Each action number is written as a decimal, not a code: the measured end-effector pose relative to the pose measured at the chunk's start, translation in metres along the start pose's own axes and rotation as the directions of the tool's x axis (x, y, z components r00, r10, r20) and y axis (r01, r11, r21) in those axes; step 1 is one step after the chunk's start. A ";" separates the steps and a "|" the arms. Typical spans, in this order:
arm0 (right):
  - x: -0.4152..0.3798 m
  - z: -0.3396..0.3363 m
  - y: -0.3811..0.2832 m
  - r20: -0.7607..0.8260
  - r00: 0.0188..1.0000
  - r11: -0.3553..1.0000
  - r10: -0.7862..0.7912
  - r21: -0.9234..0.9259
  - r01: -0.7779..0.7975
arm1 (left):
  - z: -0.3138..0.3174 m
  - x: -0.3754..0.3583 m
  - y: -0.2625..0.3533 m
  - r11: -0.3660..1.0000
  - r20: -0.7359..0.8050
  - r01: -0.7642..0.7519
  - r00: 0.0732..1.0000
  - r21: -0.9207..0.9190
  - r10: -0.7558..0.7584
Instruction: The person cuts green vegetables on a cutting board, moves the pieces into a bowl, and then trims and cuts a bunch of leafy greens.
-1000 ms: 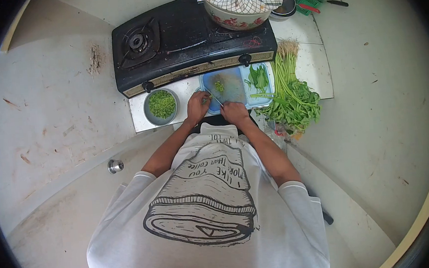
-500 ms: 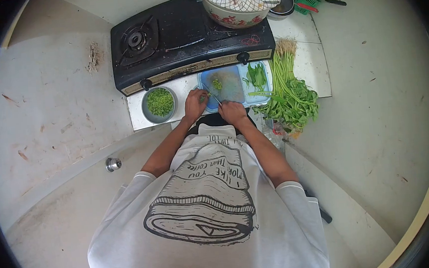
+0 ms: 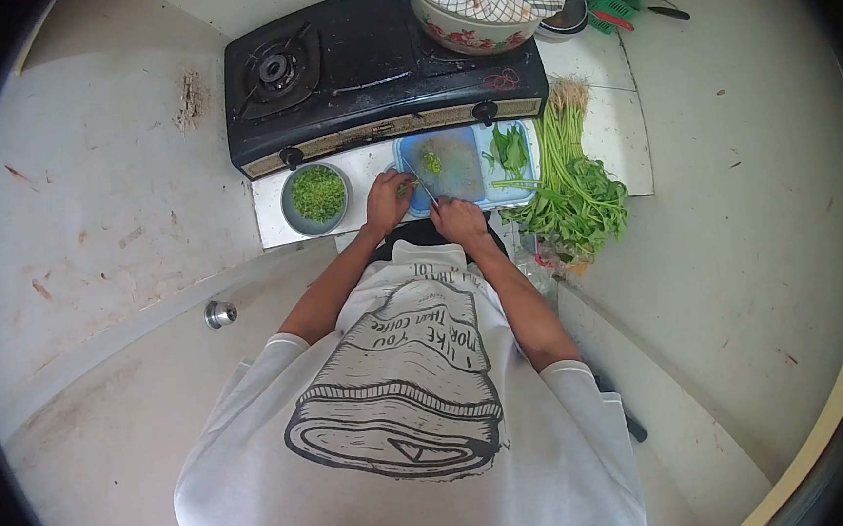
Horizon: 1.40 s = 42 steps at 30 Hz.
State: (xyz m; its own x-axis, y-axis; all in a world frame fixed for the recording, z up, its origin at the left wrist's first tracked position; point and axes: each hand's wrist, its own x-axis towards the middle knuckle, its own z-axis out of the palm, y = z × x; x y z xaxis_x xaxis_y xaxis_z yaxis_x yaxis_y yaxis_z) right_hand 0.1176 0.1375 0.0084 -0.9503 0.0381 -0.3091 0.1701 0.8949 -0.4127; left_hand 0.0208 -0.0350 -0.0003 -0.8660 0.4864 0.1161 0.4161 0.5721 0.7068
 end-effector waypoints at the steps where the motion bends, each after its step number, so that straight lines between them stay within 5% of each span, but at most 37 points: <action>1: 0.001 -0.001 -0.001 0.005 1.000 1.000 0.002 -0.003 -0.002 | 0.000 0.000 -0.001 1.000 0.003 0.001 1.000 -0.003 -0.001; 42: 0.009 -0.002 -0.009 0.006 1.000 1.000 -0.021 0.002 0.021 | 0.009 -0.001 -0.003 0.984 -0.018 0.118 0.992 -0.136 -0.121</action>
State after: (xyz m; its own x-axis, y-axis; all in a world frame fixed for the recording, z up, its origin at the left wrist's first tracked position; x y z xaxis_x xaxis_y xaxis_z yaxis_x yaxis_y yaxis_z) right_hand 0.1066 0.1307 0.0107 -0.9522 0.0168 -0.3051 0.1505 0.8948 -0.4204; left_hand 0.0228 -0.0314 -0.0086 -0.9149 0.4014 0.0420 0.2696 0.5305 0.8037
